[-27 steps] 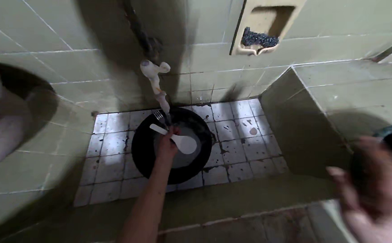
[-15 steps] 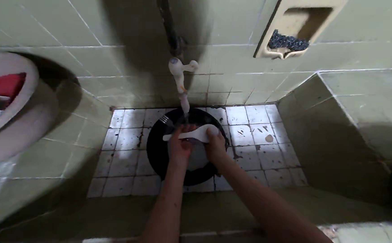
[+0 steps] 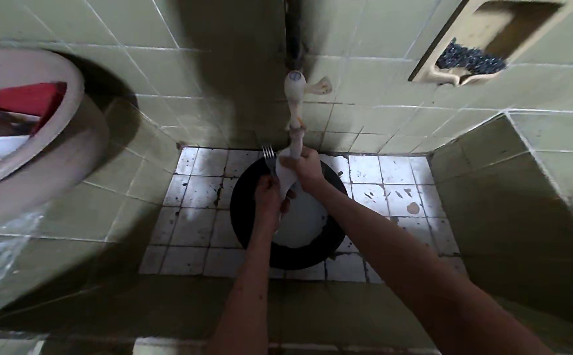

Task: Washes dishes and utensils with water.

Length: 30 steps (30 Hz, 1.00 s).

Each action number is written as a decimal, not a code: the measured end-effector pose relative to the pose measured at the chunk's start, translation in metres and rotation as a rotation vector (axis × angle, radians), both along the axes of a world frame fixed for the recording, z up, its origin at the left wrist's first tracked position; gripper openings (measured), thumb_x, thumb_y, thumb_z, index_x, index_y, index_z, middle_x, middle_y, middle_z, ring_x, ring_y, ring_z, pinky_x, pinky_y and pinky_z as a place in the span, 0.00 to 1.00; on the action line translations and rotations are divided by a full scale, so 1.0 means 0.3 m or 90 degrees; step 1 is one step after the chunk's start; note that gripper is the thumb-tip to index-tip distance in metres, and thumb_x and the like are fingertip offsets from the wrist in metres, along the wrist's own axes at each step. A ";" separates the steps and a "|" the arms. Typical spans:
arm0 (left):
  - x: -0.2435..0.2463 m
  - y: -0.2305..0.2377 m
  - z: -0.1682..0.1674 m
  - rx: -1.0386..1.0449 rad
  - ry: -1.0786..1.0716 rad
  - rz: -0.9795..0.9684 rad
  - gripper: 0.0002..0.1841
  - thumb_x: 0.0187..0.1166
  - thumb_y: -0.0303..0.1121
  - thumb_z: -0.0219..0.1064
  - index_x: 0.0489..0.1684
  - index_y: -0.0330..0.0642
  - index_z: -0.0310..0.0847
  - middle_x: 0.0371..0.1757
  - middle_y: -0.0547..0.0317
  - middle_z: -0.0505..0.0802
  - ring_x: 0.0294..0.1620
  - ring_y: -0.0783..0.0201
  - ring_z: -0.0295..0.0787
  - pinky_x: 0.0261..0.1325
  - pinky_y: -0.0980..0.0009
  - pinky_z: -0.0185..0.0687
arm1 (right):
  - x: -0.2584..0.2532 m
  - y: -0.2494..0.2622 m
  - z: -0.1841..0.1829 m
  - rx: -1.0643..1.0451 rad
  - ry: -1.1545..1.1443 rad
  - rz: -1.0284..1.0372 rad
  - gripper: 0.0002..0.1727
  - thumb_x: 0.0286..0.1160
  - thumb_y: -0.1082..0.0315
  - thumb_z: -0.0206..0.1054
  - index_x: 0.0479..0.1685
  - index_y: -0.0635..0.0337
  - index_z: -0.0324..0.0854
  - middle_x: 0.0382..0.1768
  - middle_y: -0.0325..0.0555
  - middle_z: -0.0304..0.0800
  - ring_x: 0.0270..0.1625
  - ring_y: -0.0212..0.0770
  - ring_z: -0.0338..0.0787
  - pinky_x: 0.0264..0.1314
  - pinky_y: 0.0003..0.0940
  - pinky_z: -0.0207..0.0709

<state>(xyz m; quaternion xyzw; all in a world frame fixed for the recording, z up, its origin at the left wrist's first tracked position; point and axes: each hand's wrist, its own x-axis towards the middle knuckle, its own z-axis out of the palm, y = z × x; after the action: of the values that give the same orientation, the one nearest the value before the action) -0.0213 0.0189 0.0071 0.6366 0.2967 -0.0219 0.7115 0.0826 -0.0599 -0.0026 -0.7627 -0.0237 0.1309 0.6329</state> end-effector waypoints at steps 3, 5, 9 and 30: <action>0.011 -0.010 -0.002 -0.024 -0.036 -0.037 0.17 0.97 0.39 0.43 0.70 0.38 0.65 0.33 0.56 0.87 0.18 0.71 0.76 0.22 0.77 0.74 | 0.044 -0.013 -0.017 -0.107 -0.065 -0.034 0.12 0.74 0.65 0.73 0.41 0.68 0.89 0.35 0.56 0.91 0.40 0.50 0.89 0.48 0.54 0.79; 0.028 -0.005 -0.038 -0.073 -0.033 -0.039 0.17 0.96 0.37 0.45 0.72 0.37 0.65 0.36 0.53 0.89 0.21 0.69 0.81 0.24 0.75 0.79 | 0.046 -0.027 -0.032 0.017 0.017 0.004 0.16 0.78 0.65 0.71 0.56 0.67 0.85 0.45 0.54 0.91 0.47 0.43 0.89 0.54 0.46 0.82; 0.015 0.018 -0.032 -0.104 0.025 -0.077 0.18 0.95 0.38 0.47 0.69 0.36 0.72 0.31 0.54 0.88 0.18 0.70 0.80 0.20 0.77 0.76 | 0.028 -0.092 0.007 0.175 0.190 0.178 0.28 0.61 0.86 0.69 0.65 0.62 0.78 0.48 0.45 0.90 0.45 0.35 0.90 0.48 0.34 0.87; -0.004 -0.006 -0.051 -0.037 0.040 -0.225 0.19 0.96 0.40 0.44 0.67 0.37 0.75 0.36 0.57 0.88 0.27 0.70 0.83 0.32 0.75 0.81 | 0.145 -0.126 0.071 -0.129 -0.024 0.401 0.05 0.72 0.77 0.71 0.43 0.67 0.87 0.38 0.46 0.91 0.40 0.32 0.88 0.50 0.32 0.83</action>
<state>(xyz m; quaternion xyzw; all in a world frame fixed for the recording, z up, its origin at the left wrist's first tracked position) -0.0226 0.0171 -0.0081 0.6570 0.2011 -0.1752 0.7051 0.1260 -0.0979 0.0186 -0.7793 -0.2570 0.3073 0.4818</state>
